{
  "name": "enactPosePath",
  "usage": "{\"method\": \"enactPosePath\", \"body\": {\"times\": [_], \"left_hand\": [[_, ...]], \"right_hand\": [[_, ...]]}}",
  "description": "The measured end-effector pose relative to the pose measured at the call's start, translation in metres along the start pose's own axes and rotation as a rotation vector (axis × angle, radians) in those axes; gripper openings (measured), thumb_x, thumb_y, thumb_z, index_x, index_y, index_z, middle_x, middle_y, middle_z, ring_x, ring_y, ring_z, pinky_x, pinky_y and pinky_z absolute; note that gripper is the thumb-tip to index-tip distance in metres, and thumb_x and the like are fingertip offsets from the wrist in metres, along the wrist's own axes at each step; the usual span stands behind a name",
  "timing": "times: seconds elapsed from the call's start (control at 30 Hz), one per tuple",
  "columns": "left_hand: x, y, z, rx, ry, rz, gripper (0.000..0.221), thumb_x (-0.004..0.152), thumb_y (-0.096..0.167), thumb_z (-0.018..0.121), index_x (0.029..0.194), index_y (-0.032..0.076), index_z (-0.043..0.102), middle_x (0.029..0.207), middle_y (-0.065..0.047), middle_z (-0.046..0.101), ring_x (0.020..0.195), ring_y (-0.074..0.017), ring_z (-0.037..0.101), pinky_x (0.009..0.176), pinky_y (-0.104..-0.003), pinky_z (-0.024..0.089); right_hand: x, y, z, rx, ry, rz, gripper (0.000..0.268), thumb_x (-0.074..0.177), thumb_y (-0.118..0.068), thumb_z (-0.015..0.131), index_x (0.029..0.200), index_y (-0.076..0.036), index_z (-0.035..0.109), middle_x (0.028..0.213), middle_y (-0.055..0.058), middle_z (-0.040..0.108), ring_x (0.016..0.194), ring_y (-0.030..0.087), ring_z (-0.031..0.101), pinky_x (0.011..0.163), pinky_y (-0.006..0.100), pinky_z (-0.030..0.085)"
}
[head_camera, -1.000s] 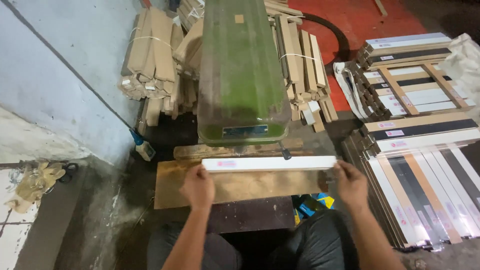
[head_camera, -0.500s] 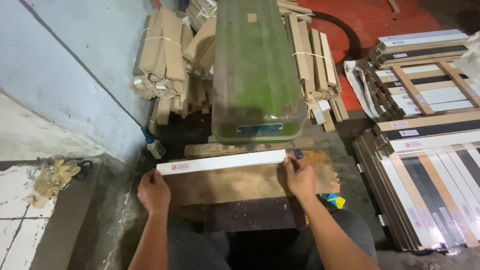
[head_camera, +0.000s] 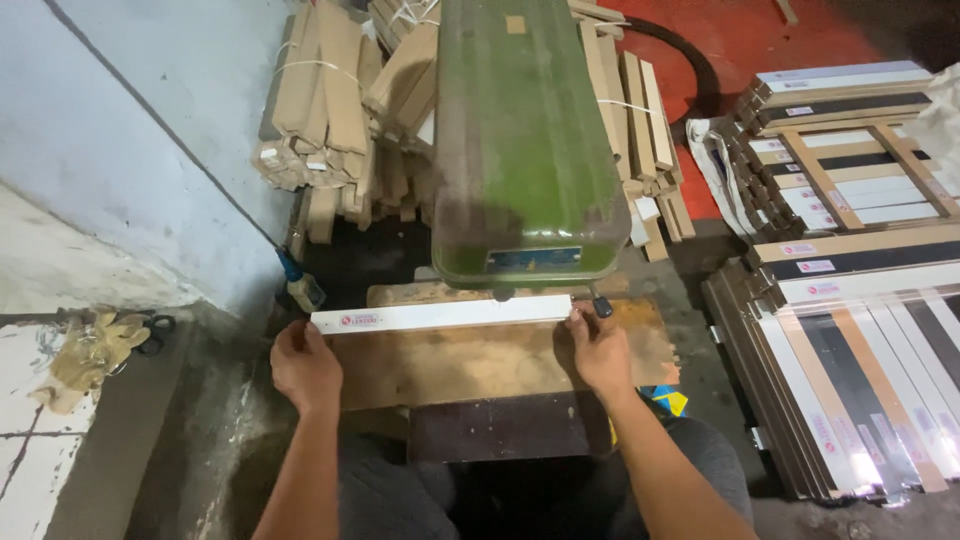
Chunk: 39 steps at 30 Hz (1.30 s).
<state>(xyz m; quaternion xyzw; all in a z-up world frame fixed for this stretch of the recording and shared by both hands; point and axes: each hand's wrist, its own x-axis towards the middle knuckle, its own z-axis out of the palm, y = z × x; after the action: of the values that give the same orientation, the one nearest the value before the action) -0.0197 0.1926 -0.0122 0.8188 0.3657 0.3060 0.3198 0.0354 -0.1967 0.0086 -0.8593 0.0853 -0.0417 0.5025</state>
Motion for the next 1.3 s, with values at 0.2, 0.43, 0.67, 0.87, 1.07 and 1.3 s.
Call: {"method": "enactPosePath", "body": {"times": [0.2, 0.43, 0.67, 0.87, 1.07, 1.3], "left_hand": [[-0.063, 0.051, 0.023, 0.212, 0.036, 0.555, 0.020, 0.101, 0.018, 0.065, 0.120, 0.014, 0.072, 0.120, -0.009, 0.068, 0.117, -0.0297, 0.062, 0.104, -0.046, 0.040], [-0.134, 0.098, 0.042, 0.037, -0.268, 0.828, 0.036, 0.101, 0.028, 0.057, 0.134, 0.017, 0.066, 0.137, -0.002, 0.063, 0.129, -0.0241, 0.053, 0.110, -0.048, 0.031], [-0.143, 0.093, 0.056, 0.152, -0.354, 0.741, 0.043, 0.102, 0.032, 0.052, 0.143, 0.021, 0.058, 0.147, 0.002, 0.054, 0.139, -0.0193, 0.042, 0.113, -0.045, 0.028], [-0.141, 0.096, 0.056, 0.163, -0.302, 0.756, 0.040, 0.102, 0.031, 0.049, 0.140, 0.021, 0.060, 0.143, 0.000, 0.057, 0.135, -0.0207, 0.047, 0.107, -0.043, 0.034], [-0.139, 0.099, 0.053, 0.140, -0.319, 0.771, 0.044, 0.097, 0.023, 0.052, 0.140, 0.018, 0.058, 0.142, -0.001, 0.056, 0.135, -0.0224, 0.047, 0.106, -0.045, 0.035], [-0.139, 0.100, 0.051, 0.157, -0.322, 0.771, 0.041, 0.099, 0.022, 0.049, 0.139, 0.017, 0.059, 0.141, -0.001, 0.057, 0.134, -0.0230, 0.048, 0.105, -0.046, 0.036]], "right_hand": [[-0.003, 0.003, -0.026, 0.108, 0.072, -0.043, 0.022, 0.103, -0.016, 0.063, 0.108, 0.002, 0.074, 0.084, 0.027, 0.073, 0.078, 0.034, 0.072, 0.072, 0.050, 0.055], [-0.035, -0.101, -0.097, 0.173, 0.024, -0.008, 0.034, 0.107, -0.032, 0.058, 0.110, -0.005, 0.078, 0.081, 0.013, 0.074, 0.075, 0.020, 0.066, 0.072, 0.038, 0.058], [-0.018, -0.099, -0.089, -0.120, -0.224, -0.023, 0.034, 0.097, -0.029, 0.065, 0.108, 0.000, 0.078, 0.074, 0.017, 0.078, 0.067, 0.028, 0.074, 0.070, 0.042, 0.058], [0.028, -0.106, -0.045, 0.084, -0.237, -0.027, 0.029, 0.104, -0.022, 0.057, 0.109, 0.001, 0.075, 0.082, 0.015, 0.074, 0.076, 0.026, 0.070, 0.079, 0.044, 0.057], [0.090, -0.170, -0.032, 0.244, -0.196, -0.171, 0.035, 0.105, -0.028, 0.054, 0.121, 0.000, 0.067, 0.098, 0.018, 0.069, 0.093, 0.029, 0.067, 0.087, 0.045, 0.055], [0.088, -0.175, -0.057, 0.430, -0.119, -0.347, 0.047, 0.108, -0.037, 0.050, 0.137, -0.001, 0.055, 0.121, 0.023, 0.063, 0.116, 0.032, 0.064, 0.097, 0.046, 0.053]]}}
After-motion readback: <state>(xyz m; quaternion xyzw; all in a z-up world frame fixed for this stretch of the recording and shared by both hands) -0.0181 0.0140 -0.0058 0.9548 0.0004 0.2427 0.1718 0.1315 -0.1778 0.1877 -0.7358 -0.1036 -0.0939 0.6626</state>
